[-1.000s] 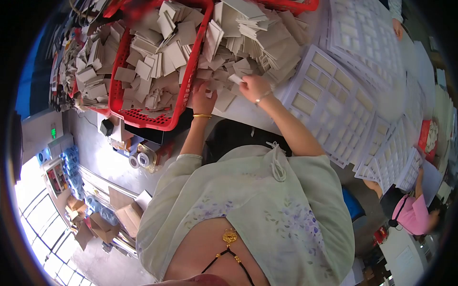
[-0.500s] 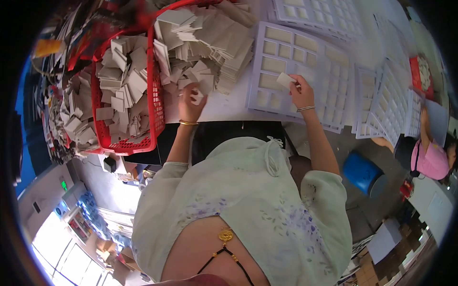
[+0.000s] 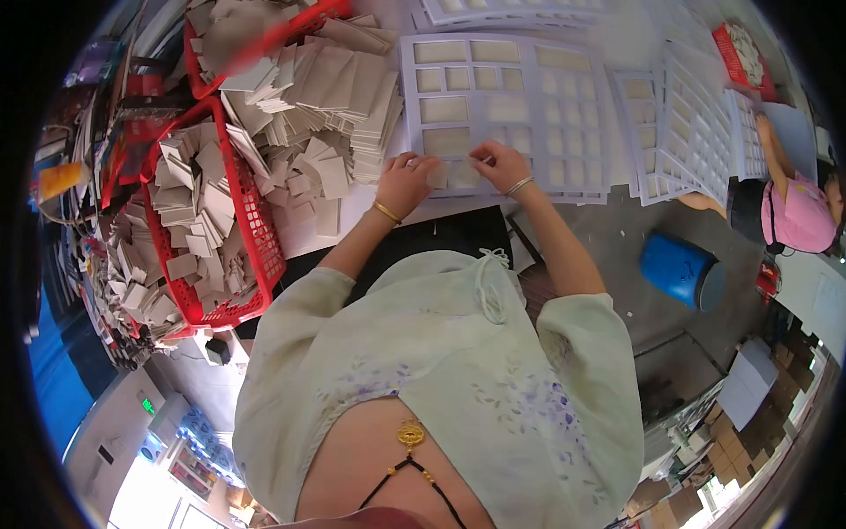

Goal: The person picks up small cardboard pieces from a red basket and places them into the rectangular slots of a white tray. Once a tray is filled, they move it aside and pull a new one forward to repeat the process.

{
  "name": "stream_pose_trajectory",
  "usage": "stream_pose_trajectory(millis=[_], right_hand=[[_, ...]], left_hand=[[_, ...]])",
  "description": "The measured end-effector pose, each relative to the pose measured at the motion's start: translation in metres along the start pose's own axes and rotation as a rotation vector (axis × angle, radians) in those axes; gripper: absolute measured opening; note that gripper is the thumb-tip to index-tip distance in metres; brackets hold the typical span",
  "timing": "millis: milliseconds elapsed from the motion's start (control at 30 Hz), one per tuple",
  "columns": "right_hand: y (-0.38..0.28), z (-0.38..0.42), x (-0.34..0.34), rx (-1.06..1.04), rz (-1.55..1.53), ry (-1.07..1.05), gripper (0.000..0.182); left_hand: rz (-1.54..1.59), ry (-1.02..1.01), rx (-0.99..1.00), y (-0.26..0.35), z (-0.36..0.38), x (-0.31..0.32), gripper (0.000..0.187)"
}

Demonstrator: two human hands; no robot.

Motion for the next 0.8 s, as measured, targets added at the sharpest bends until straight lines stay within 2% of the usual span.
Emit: stream_pose_trajectory(millis=[333,433,500,700,800], right_hand=[[0.009,-0.014,0.018,-0.168,0.109,-0.076,0.012],[0.0,-0.012,0.021,-0.301,0.297,-0.014,0.01],[-0.009,-0.007,0.02,-0.315,0.343,0.024,0.012],[-0.019,0.009,0.025,-0.295,0.444,0.105,0.021],[-0.016,0.014,0.023,-0.288,0.417,0.12,0.019]], left_hand=[[-0.075,0.12,-0.004,0.005,0.01,0.0,0.047],[-0.039,0.168,-0.033,0.005,0.011,0.005,0.045],[-0.016,0.155,-0.06,0.004,0.013,0.01,0.044],[-0.032,0.245,0.02,0.008,0.01,0.012,0.041],[-0.035,0.311,-0.064,0.014,0.019,0.005,0.038]])
Point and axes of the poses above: each hand's wrist, its own z-axis away from the middle knuckle, its own x-axis out of the palm, y = z × x, the point moved 2 cm from there along -z, towards the middle knuckle, and after that the axes turned 5 degrees about x, right-handed, at the moved point
